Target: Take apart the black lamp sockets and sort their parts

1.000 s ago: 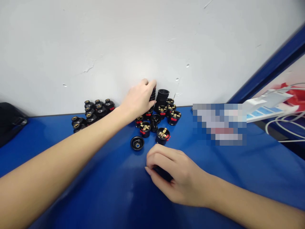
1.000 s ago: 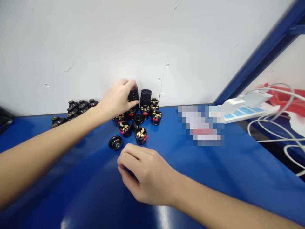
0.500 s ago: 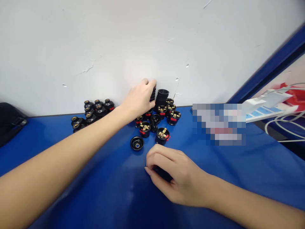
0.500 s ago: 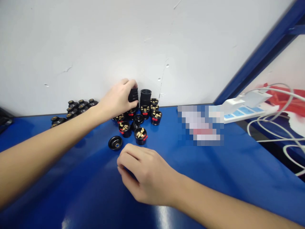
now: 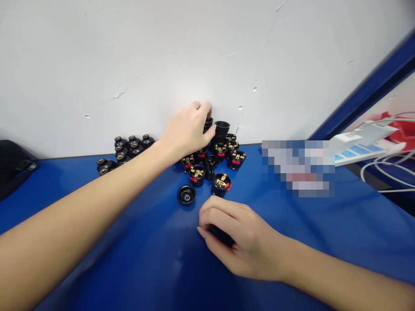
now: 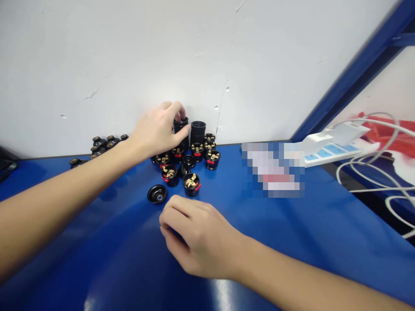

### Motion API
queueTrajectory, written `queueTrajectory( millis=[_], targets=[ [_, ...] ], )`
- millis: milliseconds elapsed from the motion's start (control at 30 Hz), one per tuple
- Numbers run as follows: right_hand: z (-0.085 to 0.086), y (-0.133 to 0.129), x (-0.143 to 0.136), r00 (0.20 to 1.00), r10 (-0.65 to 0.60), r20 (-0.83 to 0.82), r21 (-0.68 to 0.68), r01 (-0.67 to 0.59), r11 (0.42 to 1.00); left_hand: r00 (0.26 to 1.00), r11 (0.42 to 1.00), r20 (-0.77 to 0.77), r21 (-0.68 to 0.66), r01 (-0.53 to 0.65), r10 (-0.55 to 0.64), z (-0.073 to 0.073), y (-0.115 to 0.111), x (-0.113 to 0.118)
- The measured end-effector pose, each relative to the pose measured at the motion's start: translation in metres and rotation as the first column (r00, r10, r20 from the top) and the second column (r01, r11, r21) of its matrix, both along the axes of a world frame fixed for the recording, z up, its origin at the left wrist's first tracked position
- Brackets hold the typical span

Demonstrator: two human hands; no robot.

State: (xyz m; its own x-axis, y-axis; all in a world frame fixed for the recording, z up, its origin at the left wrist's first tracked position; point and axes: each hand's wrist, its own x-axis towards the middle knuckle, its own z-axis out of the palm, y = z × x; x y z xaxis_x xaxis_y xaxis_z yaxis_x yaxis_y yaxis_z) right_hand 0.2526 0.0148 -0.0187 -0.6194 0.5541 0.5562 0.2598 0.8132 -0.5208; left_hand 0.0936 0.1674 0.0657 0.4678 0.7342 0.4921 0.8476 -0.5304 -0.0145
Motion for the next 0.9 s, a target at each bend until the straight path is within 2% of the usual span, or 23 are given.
queueTrajectory(
  millis=[167, 233, 267, 333, 400, 467, 600, 733, 900],
  targets=[
    [-0.001, 0.000, -0.001, 1.000, -0.003, -0.002, 0.002, 0.003, 1.000, 0.998, 0.993, 0.024, 0.099, -0.056, 0.054, 0.007, -0.011, 0.003],
    [-0.002, 0.001, -0.001, 1.000, -0.005, -0.002, 0.002, 0.005, 1.000, 1.000, 0.989, -0.014, 0.146, -0.022, 0.025, 0.012, -0.017, 0.003],
    [-0.003, 0.001, -0.002, 1.000, -0.006, 0.001, 0.003, 0.006, 1.000, 0.998, 0.991, -0.060, 0.133, 0.032, -0.024, 0.015, -0.020, 0.002],
    [-0.004, 0.001, -0.002, 1.000, -0.005, 0.002, 0.008, 0.005, 1.000, 0.960, 0.977, -0.182, -0.013, 0.212, -0.211, 0.021, -0.024, 0.001],
    [-0.004, 0.001, -0.002, 1.000, -0.007, 0.001, 0.014, 0.007, 1.000, 0.877, 0.910, -0.265, -0.230, 0.346, -0.400, 0.025, -0.026, -0.001],
    [-0.004, 0.000, -0.002, 1.000, -0.009, -0.001, 0.017, 0.009, 1.000, 0.821, 0.860, -0.326, -0.380, 0.341, -0.469, 0.027, -0.028, -0.002],
    [-0.003, -0.001, -0.001, 1.000, -0.005, 0.001, 0.018, 0.005, 1.000, 0.808, 0.872, -0.417, -0.435, 0.224, -0.416, 0.025, -0.032, 0.000],
    [-0.002, 0.000, -0.003, 1.000, -0.006, 0.001, 0.025, 0.006, 1.000, 0.813, 0.910, -0.455, -0.359, 0.205, -0.363, 0.021, -0.037, 0.004],
    [-0.002, 0.000, -0.003, 1.000, -0.011, 0.008, 0.030, 0.011, 0.999, 0.743, 0.917, -0.554, -0.335, 0.214, -0.376, 0.022, -0.042, 0.006]
  ],
)
